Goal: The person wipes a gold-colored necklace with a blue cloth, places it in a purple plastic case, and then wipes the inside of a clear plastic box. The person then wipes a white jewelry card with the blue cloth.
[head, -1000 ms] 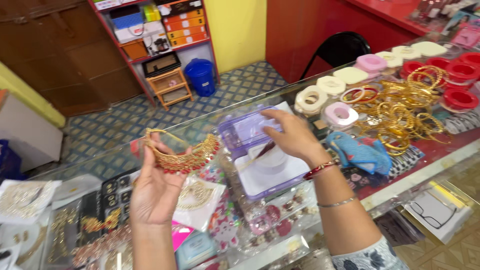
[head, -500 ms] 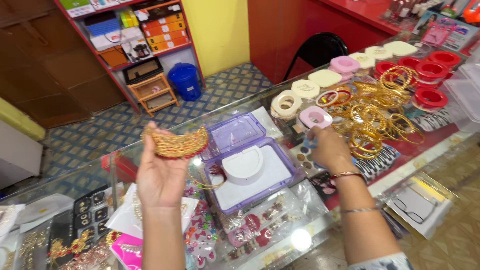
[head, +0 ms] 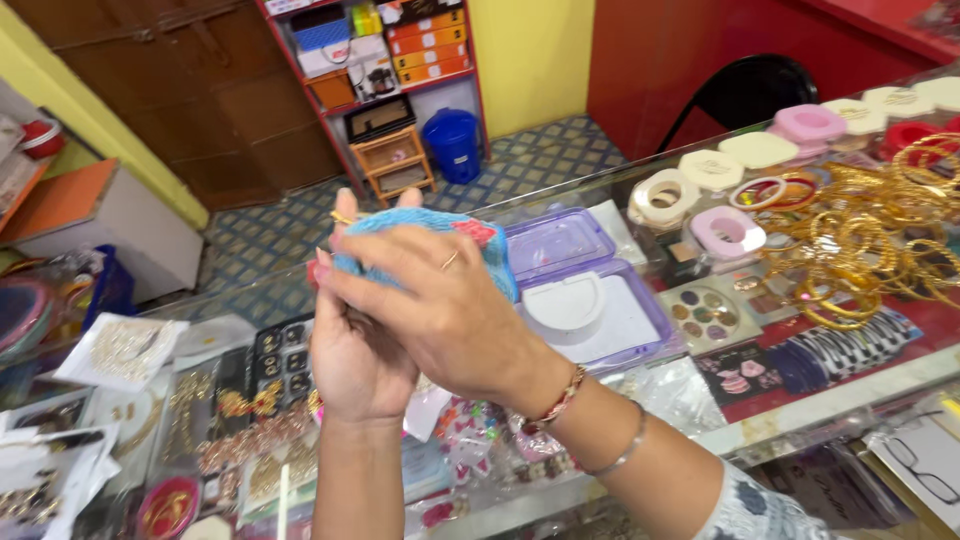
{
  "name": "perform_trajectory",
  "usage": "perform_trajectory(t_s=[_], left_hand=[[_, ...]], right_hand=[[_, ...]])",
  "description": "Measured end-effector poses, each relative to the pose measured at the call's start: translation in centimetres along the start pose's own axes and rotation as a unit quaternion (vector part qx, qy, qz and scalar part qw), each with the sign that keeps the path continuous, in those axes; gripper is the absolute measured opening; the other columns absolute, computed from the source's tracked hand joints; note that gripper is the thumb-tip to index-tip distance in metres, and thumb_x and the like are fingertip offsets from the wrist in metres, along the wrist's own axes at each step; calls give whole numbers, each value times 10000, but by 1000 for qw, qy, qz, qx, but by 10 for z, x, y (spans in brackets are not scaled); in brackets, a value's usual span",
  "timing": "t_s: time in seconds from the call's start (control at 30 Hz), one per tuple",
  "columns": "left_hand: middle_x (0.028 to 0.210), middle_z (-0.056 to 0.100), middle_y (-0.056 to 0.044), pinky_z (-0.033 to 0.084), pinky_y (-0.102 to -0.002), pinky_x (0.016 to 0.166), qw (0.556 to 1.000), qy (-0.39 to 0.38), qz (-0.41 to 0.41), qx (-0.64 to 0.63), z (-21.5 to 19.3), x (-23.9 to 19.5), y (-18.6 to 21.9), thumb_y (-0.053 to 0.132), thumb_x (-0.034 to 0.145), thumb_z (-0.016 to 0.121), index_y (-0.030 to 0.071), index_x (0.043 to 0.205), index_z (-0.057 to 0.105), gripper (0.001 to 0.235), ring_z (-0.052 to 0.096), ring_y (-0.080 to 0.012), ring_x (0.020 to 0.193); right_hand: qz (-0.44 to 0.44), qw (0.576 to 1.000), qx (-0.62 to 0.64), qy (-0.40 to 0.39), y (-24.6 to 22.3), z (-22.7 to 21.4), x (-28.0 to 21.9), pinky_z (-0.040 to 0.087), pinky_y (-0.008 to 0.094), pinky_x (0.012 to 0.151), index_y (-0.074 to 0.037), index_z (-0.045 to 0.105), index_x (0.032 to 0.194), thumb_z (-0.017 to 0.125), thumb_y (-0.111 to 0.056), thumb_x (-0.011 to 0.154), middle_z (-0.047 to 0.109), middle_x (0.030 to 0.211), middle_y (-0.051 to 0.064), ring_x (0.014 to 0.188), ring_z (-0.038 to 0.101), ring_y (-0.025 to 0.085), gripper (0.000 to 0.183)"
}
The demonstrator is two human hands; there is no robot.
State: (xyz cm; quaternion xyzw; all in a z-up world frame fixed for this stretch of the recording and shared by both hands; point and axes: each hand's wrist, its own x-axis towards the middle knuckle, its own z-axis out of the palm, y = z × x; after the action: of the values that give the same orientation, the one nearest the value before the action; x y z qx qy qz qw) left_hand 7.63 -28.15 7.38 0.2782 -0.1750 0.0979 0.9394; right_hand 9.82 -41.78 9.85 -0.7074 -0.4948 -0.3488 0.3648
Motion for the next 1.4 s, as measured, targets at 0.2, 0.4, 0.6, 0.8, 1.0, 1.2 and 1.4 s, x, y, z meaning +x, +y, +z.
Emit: perform_trajectory(t_s=[0.2,0.4,0.6,0.8,1.0,1.2,1.4], left_hand=[[1653,336,-131,399,-482,1172,987,88,59,123,-28,-11,42,311,1090,307,209,1628,219,555,447,-339,1453],[1653,365,-145,404,-490,1170,981,129,91,112,-51,-20,47,327,1108,289,161,1617,260,536,424,-365,1463],[1621,390,-147,433,-548,1150,974,150,130,113,-60,-21,59,310,1092,307,159,1587,280,518,481,-359,1415],[1614,401,-143,408,-576,1170,979,128,138,80,-68,-19,61,285,1107,335,139,1577,315,493,477,-349,1404],[1647,389,-94,371,-546,1158,977,156,136,45,-83,-19,74,253,1096,340,145,1554,359,471,467,-301,1453],[1669,395,-86,359,-512,1178,983,142,112,6,-90,-18,73,255,1118,344,138,1586,361,483,441,-281,1475],[1619,421,-172,404,-493,1190,974,182,101,91,-72,-9,50,298,1091,331,139,1569,334,503,491,-358,1413]], right_hand=[[-37,999,21,-28,6,40,-27,440,445,1153,-119,672,1318,609,-39,898,618,1405,41,1327,565,277,432],[81,985,105,106,-10,53,-23,457,441,1104,-27,680,1282,541,79,901,606,1371,174,1284,580,331,419],[122,985,88,85,-4,66,-33,492,419,1089,-80,709,1168,519,78,846,689,1254,117,1221,650,305,406],[59,995,62,42,4,72,-37,426,458,1162,-34,661,1294,555,74,882,619,1376,173,1321,587,362,439],[102,985,45,135,11,77,-43,354,481,1231,25,471,1484,499,109,955,472,1533,252,1448,465,413,537],[193,977,74,50,20,70,-34,354,470,1217,23,460,1492,470,142,860,482,1528,231,1441,466,394,643],[-23,998,28,54,0,67,-32,378,471,1249,-44,503,1468,563,14,986,483,1514,184,1433,495,366,489]])
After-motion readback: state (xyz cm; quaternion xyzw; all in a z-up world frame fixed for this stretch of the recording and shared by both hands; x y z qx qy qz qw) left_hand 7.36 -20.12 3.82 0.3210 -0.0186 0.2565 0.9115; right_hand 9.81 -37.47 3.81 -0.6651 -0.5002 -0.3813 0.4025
